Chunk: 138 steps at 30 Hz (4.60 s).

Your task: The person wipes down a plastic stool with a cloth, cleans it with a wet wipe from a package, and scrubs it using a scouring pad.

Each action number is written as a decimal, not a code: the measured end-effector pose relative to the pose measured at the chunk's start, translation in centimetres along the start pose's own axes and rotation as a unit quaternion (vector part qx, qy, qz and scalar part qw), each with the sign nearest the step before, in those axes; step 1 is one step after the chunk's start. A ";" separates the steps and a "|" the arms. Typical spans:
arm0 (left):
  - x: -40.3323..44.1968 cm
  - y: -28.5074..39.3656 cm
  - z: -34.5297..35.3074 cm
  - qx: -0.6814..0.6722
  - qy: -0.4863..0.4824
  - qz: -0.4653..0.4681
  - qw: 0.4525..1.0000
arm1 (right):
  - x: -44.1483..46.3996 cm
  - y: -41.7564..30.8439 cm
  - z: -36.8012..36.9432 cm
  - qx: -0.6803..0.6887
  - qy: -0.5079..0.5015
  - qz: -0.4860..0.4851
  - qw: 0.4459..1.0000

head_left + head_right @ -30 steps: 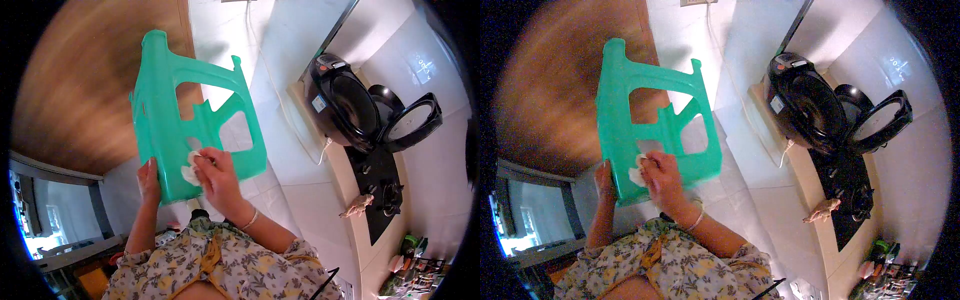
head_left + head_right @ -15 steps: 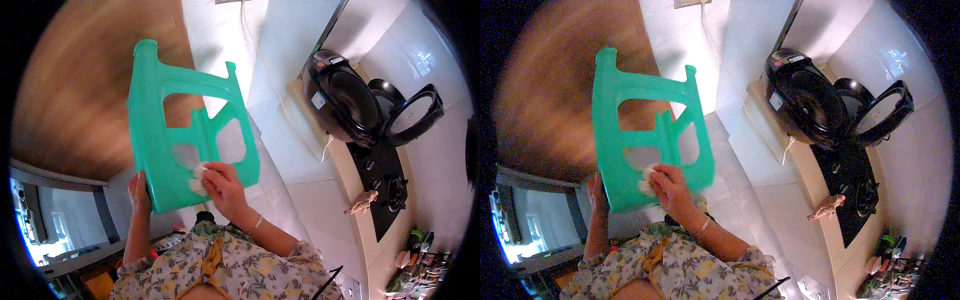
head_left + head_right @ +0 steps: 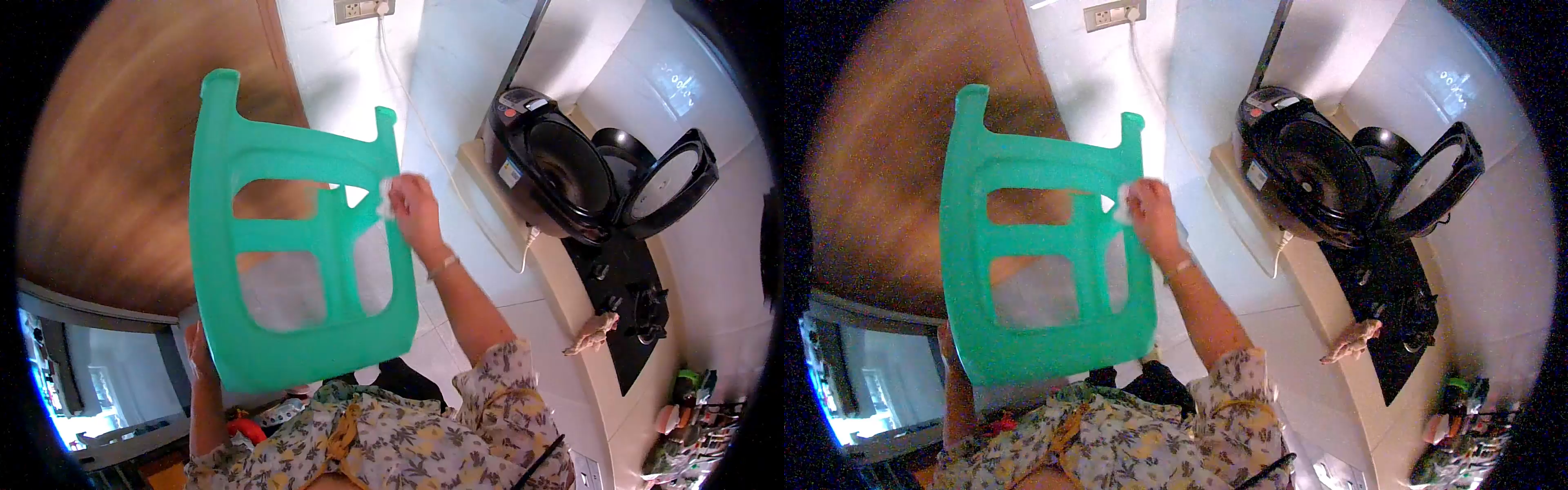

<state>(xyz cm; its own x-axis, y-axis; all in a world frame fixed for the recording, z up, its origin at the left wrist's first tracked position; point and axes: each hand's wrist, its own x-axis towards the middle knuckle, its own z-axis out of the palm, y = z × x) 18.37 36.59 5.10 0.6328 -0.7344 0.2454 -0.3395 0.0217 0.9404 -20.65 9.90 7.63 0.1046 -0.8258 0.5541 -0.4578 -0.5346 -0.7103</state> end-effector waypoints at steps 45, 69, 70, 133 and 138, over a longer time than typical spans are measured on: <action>-1.0 12.1 3.7 0.152 -0.253 0.041 0.955 | 5.4 -10.7 5.6 0.048 -0.012 -0.118 0.992; -0.5 11.2 4.4 0.150 -0.269 0.056 0.950 | 7.4 -10.3 5.2 -0.048 -0.106 -0.102 0.988; -0.5 11.2 4.3 0.152 -0.277 0.055 0.947 | 7.6 -9.7 5.2 -0.031 -0.107 -0.095 0.989; 2.5 4.8 17.1 -0.237 -0.149 -0.375 0.884 | -15.3 -14.2 5.0 0.103 -0.114 -0.186 0.970; 2.4 6.2 17.5 -0.337 -0.085 -0.407 0.845 | -13.5 -7.4 2.7 -0.032 -0.022 -0.046 0.998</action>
<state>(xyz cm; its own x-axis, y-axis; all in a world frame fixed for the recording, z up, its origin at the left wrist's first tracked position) 5.60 23.06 7.35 0.3362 -0.7777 -0.5311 0.6696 -0.1992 0.7155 -16.34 24.50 4.23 0.1874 -0.7813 0.5954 -0.4999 -0.5976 -0.6269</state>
